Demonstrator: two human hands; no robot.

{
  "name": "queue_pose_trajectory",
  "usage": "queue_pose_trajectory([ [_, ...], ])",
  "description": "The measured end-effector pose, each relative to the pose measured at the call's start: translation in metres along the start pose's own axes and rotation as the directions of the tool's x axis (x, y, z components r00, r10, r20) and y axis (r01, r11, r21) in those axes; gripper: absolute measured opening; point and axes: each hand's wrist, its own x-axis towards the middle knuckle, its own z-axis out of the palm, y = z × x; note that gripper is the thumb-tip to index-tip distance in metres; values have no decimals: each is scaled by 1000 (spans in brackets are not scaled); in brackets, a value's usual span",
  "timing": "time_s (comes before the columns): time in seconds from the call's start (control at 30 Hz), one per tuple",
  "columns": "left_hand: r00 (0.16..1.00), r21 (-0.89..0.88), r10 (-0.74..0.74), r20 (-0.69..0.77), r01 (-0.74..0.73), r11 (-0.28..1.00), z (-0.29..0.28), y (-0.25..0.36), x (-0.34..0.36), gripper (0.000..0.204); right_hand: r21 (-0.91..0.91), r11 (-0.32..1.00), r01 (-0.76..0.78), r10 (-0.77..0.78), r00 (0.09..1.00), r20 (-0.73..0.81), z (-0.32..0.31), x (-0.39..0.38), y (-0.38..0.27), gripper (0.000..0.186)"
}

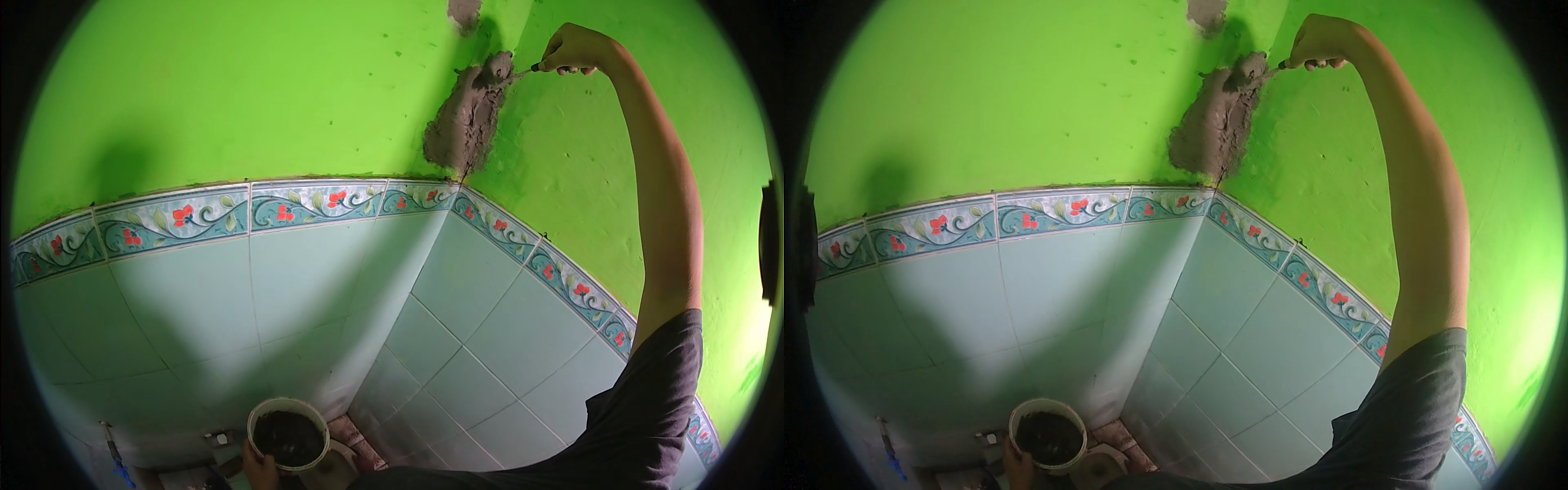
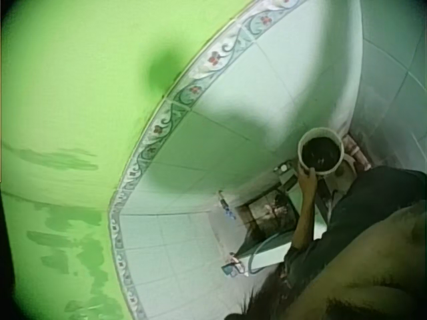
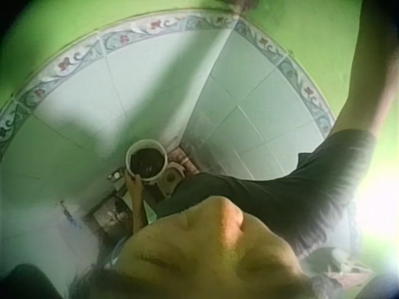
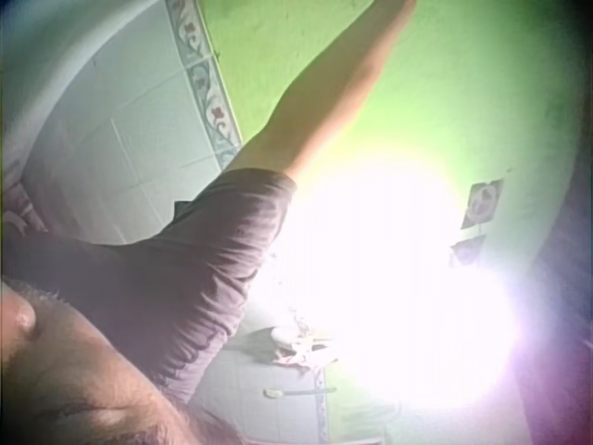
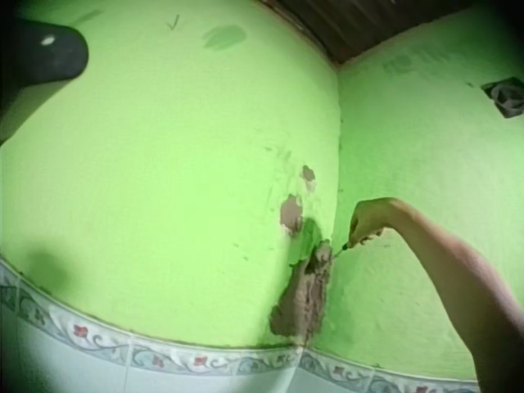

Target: The person applies cement mixture to a damaged section of a green wall in a corner, using a small scraper and their hand to smooth it.

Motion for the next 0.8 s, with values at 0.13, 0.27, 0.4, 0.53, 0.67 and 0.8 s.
queue_pose_trajectory([
  [0.13,994,35,-101,48,99,994,-9,19,-7,58,-200,980,-16,20,1000,19,-7,7,-20,22],
  [0.27,993,98,-114,10,112,989,-8,17,-8,60,-300,945,132,-178,975,-130,1,-8,-40,21],
  [0.4,993,108,-109,33,105,989,-9,4,-4,60,-438,829,348,-433,895,-108,2,4,-45,20],
  [0.53,995,99,-100,24,97,990,-4,-8,-7,59,-675,737,-45,-159,958,-237,29,26,-102,25],
  [0.67,998,32,-64,19,64,997,1,-15,-10,57,-603,794,-79,-190,910,-370,63,25,-117,21],
  [0.8,997,-6,-79,26,79,997,0,-19,-17,56,-543,839,-18,-205,915,-347,74,18,-136,21],
])
